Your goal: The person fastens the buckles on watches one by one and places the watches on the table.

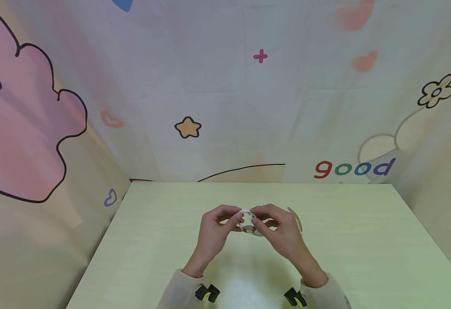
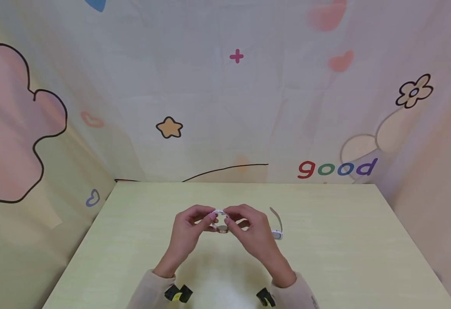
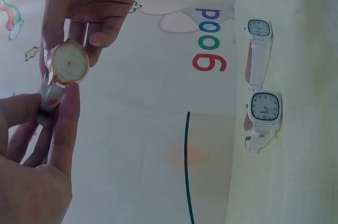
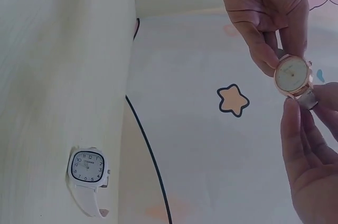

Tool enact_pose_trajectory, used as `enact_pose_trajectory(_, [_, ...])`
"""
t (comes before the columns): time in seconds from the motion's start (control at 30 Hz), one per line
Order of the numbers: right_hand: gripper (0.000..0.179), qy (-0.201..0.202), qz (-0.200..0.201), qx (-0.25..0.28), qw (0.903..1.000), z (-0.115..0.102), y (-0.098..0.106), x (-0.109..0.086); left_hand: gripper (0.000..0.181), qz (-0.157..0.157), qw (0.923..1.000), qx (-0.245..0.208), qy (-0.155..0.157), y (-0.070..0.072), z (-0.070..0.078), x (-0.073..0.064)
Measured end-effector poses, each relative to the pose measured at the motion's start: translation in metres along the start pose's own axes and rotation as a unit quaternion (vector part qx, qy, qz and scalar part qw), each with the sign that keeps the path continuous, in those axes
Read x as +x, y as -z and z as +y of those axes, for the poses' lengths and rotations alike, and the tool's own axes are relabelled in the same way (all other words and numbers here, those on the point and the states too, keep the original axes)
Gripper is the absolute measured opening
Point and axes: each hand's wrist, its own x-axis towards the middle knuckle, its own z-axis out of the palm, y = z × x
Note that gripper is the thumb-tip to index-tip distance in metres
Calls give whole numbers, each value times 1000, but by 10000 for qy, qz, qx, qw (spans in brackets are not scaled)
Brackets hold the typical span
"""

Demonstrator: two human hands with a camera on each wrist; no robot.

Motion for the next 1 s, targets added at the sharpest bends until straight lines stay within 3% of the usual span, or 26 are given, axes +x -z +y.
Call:
enact_pose_trajectory(0.13, [22, -234, -37, 225, 9995, 1, -3, 1, 18, 143, 9998, -150, -59, 1, 0, 2])
enact_pose_trajectory(0.4, [20, -425, 78, 441, 9981, 6, -12, 8, 22, 36, 9999, -47, 95, 11, -4, 3])
enact_pose_trajectory(0.7, [16, -1219, 304, 440, 9911, 20, -37, 25, 22, 526, 9974, -117, 482, 19, -19, 14])
enact_pose_trajectory(1.0, [13, -1504, 512, 250, 9870, 35, -59, 40, 18, 899, 9931, 63, 755, 27, -35, 29])
